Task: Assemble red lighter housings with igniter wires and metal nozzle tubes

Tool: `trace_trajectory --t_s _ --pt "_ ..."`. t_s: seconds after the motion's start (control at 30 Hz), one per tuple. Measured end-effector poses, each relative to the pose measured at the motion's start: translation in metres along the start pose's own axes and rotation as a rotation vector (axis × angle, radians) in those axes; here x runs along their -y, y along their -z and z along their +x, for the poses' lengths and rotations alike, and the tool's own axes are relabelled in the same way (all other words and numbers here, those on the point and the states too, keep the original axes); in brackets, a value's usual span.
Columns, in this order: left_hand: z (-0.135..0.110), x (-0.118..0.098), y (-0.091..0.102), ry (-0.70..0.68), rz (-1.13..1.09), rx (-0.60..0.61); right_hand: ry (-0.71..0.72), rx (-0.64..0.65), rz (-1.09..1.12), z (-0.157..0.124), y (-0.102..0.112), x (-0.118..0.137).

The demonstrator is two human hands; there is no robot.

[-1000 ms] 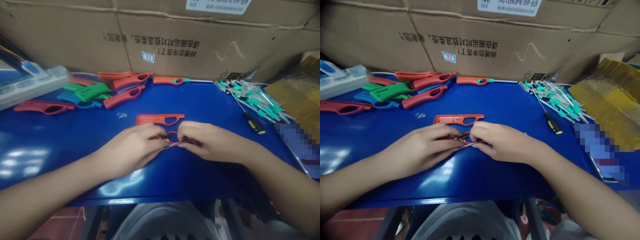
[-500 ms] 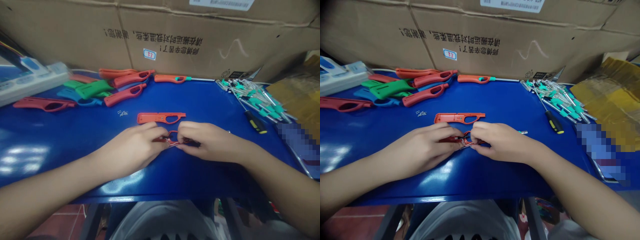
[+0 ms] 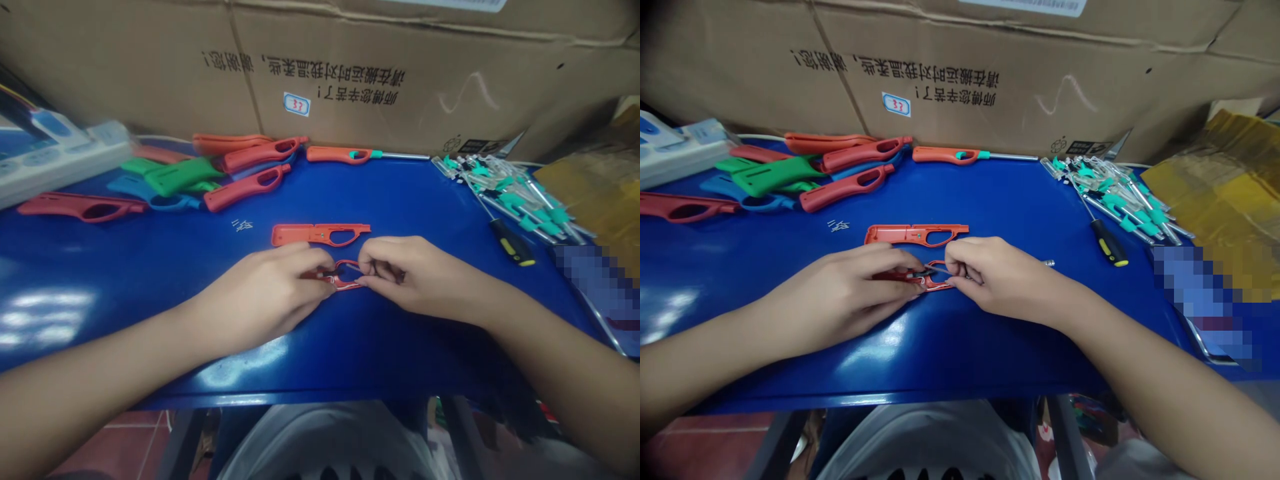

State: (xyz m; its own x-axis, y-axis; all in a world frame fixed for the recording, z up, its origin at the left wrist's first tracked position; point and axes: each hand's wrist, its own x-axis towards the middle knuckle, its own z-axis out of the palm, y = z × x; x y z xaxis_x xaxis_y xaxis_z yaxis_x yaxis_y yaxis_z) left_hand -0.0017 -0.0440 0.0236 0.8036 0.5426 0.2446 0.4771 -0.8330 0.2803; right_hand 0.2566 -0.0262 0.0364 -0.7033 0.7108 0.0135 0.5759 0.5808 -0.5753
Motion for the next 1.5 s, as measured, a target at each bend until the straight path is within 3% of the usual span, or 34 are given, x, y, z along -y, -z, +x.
trace_trajectory --t_s 0.3,0.5,0.7,1.17,1.5 --pt "0.0 -0.001 -0.002 0.01 0.01 0.01 0.086 -0.006 -0.012 -0.002 0.0 -0.003" --pt "-0.001 0.001 0.005 -0.202 0.196 0.031 0.121 0.035 -0.024 -0.004 0.005 -0.001" --pt "-0.004 0.003 0.01 -0.283 0.24 0.045 0.123 0.049 -0.017 -0.004 0.008 0.001" --pt "-0.006 -0.009 0.019 -0.208 0.297 0.217 0.175 0.057 -0.051 -0.006 0.011 0.002" --pt "-0.005 -0.006 0.017 -0.229 0.284 0.153 0.218 0.065 -0.093 -0.01 0.013 0.001"
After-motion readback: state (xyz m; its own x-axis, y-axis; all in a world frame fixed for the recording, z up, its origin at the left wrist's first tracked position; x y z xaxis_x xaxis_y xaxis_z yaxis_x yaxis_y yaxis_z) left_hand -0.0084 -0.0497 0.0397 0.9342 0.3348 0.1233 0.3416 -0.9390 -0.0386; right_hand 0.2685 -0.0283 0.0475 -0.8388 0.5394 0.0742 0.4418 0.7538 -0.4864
